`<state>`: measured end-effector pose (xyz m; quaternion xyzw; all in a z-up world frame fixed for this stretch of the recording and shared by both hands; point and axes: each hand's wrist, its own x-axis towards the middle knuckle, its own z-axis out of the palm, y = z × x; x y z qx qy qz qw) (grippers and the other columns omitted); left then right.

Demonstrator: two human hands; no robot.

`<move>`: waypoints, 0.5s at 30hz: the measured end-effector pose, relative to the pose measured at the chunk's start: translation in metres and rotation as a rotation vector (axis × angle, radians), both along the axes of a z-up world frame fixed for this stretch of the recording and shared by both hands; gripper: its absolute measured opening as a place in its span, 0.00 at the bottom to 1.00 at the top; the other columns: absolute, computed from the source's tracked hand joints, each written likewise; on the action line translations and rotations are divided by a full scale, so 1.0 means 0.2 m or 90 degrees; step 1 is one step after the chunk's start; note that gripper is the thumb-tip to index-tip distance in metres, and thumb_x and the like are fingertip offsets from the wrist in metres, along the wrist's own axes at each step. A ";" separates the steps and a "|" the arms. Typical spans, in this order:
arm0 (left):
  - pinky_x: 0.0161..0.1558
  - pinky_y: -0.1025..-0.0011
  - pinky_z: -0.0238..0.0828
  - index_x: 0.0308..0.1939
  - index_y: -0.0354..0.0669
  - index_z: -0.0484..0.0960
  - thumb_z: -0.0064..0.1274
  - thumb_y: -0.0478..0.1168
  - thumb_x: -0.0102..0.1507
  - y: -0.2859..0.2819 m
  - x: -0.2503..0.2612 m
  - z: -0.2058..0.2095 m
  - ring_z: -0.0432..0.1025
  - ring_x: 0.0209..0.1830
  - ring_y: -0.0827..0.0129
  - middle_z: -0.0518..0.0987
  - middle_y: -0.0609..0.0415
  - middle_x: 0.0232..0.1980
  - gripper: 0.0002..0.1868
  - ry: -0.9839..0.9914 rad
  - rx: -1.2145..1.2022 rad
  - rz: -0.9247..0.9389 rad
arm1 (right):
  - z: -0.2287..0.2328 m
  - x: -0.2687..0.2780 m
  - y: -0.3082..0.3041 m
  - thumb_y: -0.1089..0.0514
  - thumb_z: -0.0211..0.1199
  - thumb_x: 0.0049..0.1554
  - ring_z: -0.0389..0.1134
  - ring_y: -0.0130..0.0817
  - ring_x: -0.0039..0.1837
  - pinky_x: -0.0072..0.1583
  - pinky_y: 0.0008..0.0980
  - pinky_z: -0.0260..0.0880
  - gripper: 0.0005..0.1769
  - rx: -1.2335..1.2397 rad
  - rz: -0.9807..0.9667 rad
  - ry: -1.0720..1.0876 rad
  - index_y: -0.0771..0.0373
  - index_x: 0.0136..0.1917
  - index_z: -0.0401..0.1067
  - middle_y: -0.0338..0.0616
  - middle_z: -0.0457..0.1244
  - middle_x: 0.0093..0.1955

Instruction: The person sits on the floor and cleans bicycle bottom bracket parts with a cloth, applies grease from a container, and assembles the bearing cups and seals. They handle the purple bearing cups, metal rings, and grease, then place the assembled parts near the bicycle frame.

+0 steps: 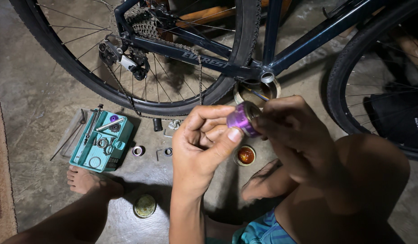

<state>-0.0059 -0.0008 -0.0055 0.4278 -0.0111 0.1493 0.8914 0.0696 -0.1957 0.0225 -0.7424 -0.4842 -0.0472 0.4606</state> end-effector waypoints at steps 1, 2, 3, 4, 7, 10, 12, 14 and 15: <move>0.59 0.71 0.76 0.56 0.27 0.78 0.62 0.26 0.63 0.00 0.00 0.00 0.78 0.53 0.68 0.82 0.42 0.54 0.18 -0.003 0.013 -0.008 | 0.00 0.00 0.00 0.74 0.52 0.62 0.66 0.28 0.59 0.59 0.26 0.70 0.26 -0.012 -0.017 -0.009 0.59 0.70 0.70 0.46 0.58 0.65; 0.57 0.71 0.77 0.56 0.27 0.78 0.62 0.26 0.63 0.00 -0.01 0.00 0.78 0.52 0.67 0.82 0.42 0.53 0.18 -0.002 0.010 -0.019 | 0.00 0.00 0.00 0.74 0.52 0.61 0.66 0.30 0.61 0.61 0.27 0.70 0.27 -0.016 -0.026 -0.014 0.59 0.71 0.70 0.46 0.58 0.65; 0.56 0.70 0.78 0.56 0.27 0.77 0.62 0.26 0.62 0.00 -0.02 0.00 0.79 0.51 0.67 0.82 0.42 0.52 0.19 -0.001 0.007 -0.031 | 0.00 -0.01 0.00 0.74 0.53 0.61 0.66 0.31 0.63 0.62 0.28 0.70 0.27 -0.019 -0.035 -0.019 0.59 0.71 0.69 0.46 0.58 0.66; 0.54 0.70 0.78 0.56 0.28 0.77 0.62 0.26 0.62 0.00 -0.02 0.00 0.79 0.51 0.67 0.82 0.42 0.52 0.19 -0.001 0.004 -0.042 | 0.00 -0.01 0.00 0.74 0.53 0.61 0.66 0.32 0.64 0.64 0.29 0.70 0.28 -0.023 -0.043 -0.025 0.58 0.71 0.69 0.46 0.58 0.66; 0.58 0.70 0.77 0.57 0.27 0.77 0.62 0.26 0.63 0.01 -0.02 -0.01 0.79 0.52 0.67 0.82 0.41 0.54 0.19 -0.023 -0.004 -0.013 | 0.01 -0.01 0.00 0.74 0.53 0.61 0.65 0.30 0.61 0.61 0.26 0.69 0.27 -0.017 -0.063 -0.022 0.57 0.71 0.70 0.45 0.58 0.66; 0.57 0.72 0.76 0.58 0.27 0.77 0.61 0.27 0.63 0.02 -0.01 -0.01 0.78 0.52 0.68 0.82 0.40 0.54 0.19 -0.013 -0.023 0.012 | 0.01 0.00 0.01 0.74 0.52 0.59 0.65 0.27 0.55 0.56 0.25 0.70 0.28 -0.015 -0.045 0.042 0.57 0.70 0.71 0.45 0.58 0.63; 0.58 0.71 0.77 0.58 0.27 0.77 0.61 0.27 0.64 0.02 0.00 -0.02 0.78 0.52 0.68 0.82 0.40 0.54 0.19 -0.016 -0.031 0.027 | 0.01 0.00 0.01 0.74 0.52 0.59 0.67 0.27 0.57 0.56 0.25 0.71 0.29 -0.007 -0.002 0.031 0.56 0.70 0.71 0.45 0.57 0.64; 0.57 0.71 0.77 0.57 0.27 0.77 0.61 0.27 0.64 0.02 0.01 -0.02 0.79 0.52 0.67 0.82 0.40 0.54 0.18 -0.016 -0.040 0.032 | 0.01 0.00 0.02 0.74 0.52 0.60 0.67 0.28 0.59 0.57 0.25 0.71 0.28 0.006 0.033 0.005 0.55 0.70 0.70 0.45 0.57 0.65; 0.57 0.71 0.77 0.57 0.27 0.77 0.61 0.27 0.64 0.01 0.01 -0.02 0.79 0.51 0.66 0.82 0.39 0.54 0.18 -0.013 -0.045 0.030 | 0.00 0.00 0.02 0.75 0.52 0.61 0.66 0.29 0.60 0.58 0.26 0.70 0.28 0.016 0.046 -0.014 0.54 0.70 0.70 0.45 0.56 0.66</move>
